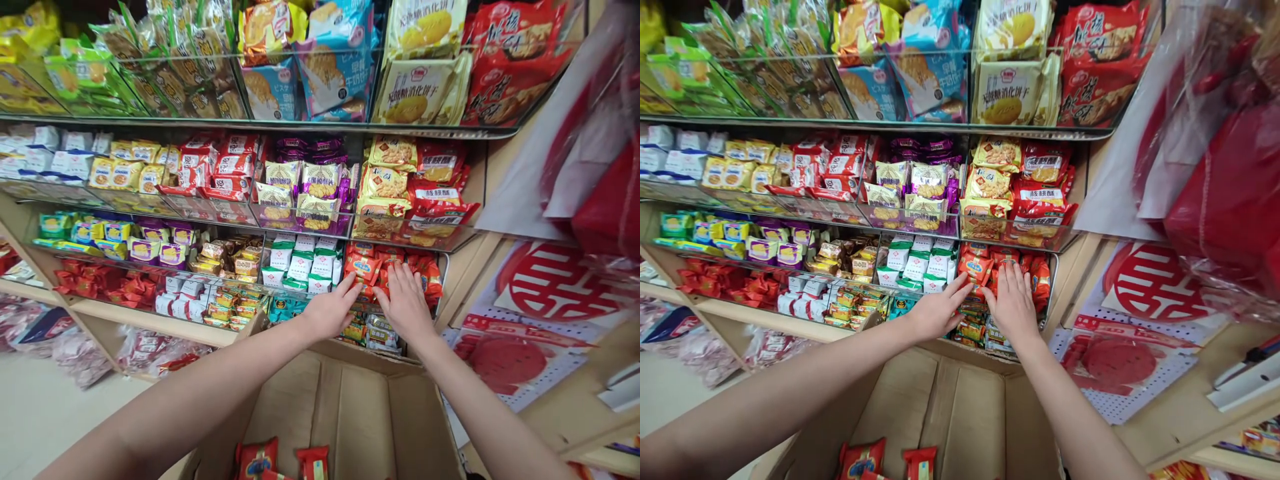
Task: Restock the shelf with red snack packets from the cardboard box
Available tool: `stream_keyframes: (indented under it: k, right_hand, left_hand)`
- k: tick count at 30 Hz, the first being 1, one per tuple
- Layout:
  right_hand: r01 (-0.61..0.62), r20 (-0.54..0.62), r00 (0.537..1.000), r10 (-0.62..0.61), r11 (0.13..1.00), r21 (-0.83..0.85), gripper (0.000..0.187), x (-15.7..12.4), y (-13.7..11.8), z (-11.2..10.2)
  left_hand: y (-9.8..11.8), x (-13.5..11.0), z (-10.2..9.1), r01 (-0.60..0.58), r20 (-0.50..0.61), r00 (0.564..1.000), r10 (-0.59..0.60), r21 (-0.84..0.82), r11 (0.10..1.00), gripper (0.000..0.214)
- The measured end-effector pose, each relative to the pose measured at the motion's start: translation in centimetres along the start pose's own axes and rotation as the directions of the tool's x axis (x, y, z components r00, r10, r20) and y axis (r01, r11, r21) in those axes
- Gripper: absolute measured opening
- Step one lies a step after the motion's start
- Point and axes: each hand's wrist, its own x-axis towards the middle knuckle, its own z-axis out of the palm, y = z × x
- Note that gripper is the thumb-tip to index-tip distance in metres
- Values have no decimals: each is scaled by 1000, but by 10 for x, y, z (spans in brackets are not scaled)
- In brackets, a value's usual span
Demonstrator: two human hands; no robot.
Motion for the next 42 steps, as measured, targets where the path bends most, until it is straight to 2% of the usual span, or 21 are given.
stream_keyframes:
  k: [5, 10, 14, 20, 23, 28, 35, 39, 42]
  right_hand:
    - [-10, 58, 998, 12, 999, -39, 64, 10, -2, 6]
    - [-39, 83, 995, 46, 996, -76, 44, 23, -1, -11]
    - [-51, 205, 975, 80, 989, -141, 40, 37, 13, -26]
    - [33, 318, 948, 7, 992, -121, 20, 59, 30, -30]
    - [32, 313, 950, 7, 993, -118, 18, 59, 27, -31]
    - [14, 312, 950, 20, 994, -108, 24, 47, 18, -38]
    - [80, 392, 920, -17, 986, -145, 21, 30, 13, -40]
    - [59, 337, 941, -31, 996, -72, 18, 29, 18, -43]
    - [27, 243, 970, -22, 999, -16, 17, 34, 28, -53]
  left_hand:
    - [0, 8, -1, -1, -2, 1000, 1, 28, 1000, 71]
    - [-1, 9, -5, -26, -7, 1000, 26, 0, 1000, 67]
    - [-1, 6, -7, -30, 5, 1000, 30, 2, 1000, 67]
    - [7, 12, -15, -59, -17, 998, 60, 64, 996, 66]
    - [12, 21, -19, -50, -30, 998, 52, 75, 996, 67]
    - [15, 30, -19, 34, 19, 999, -35, 56, 998, 69]
    - [16, 31, -19, 64, 56, 996, -66, 38, 997, 69]
    - [15, 31, -17, 66, 46, 997, -67, 29, 997, 69]
    - [14, 31, -15, 62, 39, 997, -63, 28, 998, 71]
